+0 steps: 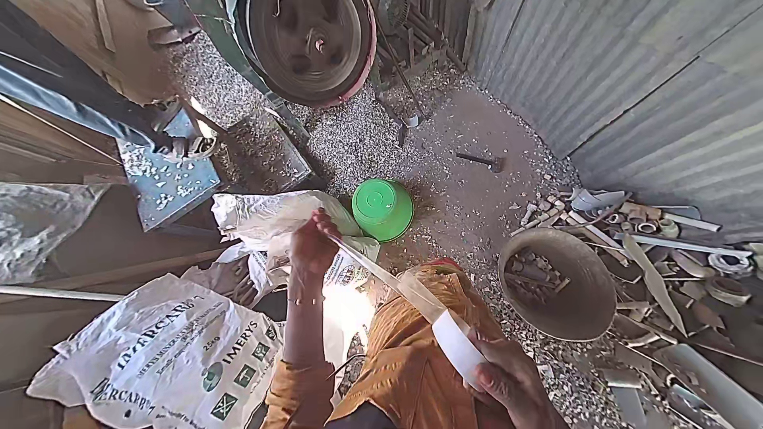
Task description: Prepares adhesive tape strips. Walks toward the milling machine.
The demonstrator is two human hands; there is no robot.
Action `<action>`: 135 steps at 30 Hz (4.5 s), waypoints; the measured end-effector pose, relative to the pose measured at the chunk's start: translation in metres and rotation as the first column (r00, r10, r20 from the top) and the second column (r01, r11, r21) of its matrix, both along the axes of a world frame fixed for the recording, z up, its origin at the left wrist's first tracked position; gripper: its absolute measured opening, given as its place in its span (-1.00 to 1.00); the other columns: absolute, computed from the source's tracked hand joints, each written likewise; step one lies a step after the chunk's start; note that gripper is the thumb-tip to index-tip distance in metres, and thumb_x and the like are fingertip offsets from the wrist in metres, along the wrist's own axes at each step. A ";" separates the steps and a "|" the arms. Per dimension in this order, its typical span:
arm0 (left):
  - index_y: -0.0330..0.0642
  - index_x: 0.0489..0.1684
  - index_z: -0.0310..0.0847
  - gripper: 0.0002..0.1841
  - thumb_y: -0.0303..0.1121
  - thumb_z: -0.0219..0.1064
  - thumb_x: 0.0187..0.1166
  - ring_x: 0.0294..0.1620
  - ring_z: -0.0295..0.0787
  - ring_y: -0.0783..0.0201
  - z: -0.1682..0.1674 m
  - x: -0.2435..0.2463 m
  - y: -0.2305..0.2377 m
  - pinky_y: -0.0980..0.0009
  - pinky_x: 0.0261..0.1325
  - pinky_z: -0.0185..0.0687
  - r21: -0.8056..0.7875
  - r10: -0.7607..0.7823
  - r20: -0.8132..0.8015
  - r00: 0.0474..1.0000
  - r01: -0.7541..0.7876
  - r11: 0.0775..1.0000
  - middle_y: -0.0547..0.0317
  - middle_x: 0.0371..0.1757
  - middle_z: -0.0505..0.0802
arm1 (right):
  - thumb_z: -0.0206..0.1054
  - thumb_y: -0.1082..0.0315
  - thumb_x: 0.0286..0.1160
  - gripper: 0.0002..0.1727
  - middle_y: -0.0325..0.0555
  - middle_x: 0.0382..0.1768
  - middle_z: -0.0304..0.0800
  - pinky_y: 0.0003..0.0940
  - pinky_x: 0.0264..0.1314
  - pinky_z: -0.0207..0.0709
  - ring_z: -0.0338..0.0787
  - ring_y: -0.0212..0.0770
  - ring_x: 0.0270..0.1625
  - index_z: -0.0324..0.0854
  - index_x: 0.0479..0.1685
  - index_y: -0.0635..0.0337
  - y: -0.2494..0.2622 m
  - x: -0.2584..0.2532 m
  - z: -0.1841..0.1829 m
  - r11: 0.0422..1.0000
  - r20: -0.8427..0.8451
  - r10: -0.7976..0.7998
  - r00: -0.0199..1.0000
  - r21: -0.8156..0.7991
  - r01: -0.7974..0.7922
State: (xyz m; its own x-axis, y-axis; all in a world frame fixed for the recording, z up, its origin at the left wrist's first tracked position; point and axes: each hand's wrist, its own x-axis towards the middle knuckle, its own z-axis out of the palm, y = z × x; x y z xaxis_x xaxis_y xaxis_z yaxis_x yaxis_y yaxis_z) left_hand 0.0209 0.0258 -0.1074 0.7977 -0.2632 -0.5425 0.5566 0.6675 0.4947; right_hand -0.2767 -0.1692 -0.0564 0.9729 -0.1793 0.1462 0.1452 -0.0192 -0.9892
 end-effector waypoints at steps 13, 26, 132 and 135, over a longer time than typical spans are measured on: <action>-0.01 -0.33 0.59 -0.46 -0.20 -0.37 0.91 -0.29 0.84 0.32 0.045 -0.072 -0.059 0.35 -0.08 0.83 0.075 -0.385 0.073 0.920 0.380 0.922 0.27 -0.38 0.80 | 0.24 -0.01 0.75 -0.70 -0.54 -0.37 0.84 -0.80 -0.40 0.61 0.75 -0.71 -0.40 0.82 -0.09 -0.11 -0.029 0.014 0.007 0.979 0.115 -0.060 0.992 0.199 0.036; -0.07 0.05 0.76 -0.65 -0.07 0.11 0.79 -0.19 0.92 0.38 0.033 -0.082 -0.043 0.58 -0.16 0.83 -0.398 -0.532 0.259 0.806 0.591 0.702 0.19 -0.14 0.91 | 0.26 0.09 0.75 -0.77 -0.53 -0.24 0.89 -0.76 -0.26 0.69 0.83 -0.65 -0.27 0.83 -0.04 -0.11 -0.049 0.003 -0.002 0.978 0.209 -0.155 0.965 0.170 0.120; -0.16 0.49 0.48 -0.53 -0.11 -0.15 0.87 -0.30 0.68 0.75 0.050 -0.121 -0.079 0.73 -0.19 0.65 0.589 -0.924 0.306 0.229 0.717 0.373 0.52 -0.14 0.79 | 0.54 0.01 0.42 -0.49 -0.44 -0.05 0.88 -0.69 0.17 0.71 0.78 -0.73 0.07 0.69 0.15 0.23 -0.034 0.040 -0.012 0.885 0.131 -0.384 0.914 -0.229 0.404; -0.06 0.70 0.29 -0.42 -0.14 0.25 0.69 -0.50 0.58 0.79 0.053 -0.114 -0.070 0.78 -0.42 0.53 0.482 -0.863 0.433 0.262 0.741 0.467 0.59 -0.36 0.77 | 0.58 0.04 0.35 -0.48 -0.52 -0.10 0.90 -0.74 0.11 0.72 0.79 -0.79 0.00 0.70 0.14 0.24 -0.042 0.037 -0.015 0.860 0.123 -0.442 0.889 -0.223 0.459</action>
State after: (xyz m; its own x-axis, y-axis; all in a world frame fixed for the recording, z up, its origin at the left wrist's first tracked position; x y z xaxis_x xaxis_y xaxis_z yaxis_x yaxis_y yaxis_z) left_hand -0.0931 -0.0442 -0.0542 0.3491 -0.9165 -0.1951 0.3350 -0.0723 0.9394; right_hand -0.2400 -0.2109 -0.0710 0.7811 -0.5468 0.3015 0.1278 -0.3326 -0.9344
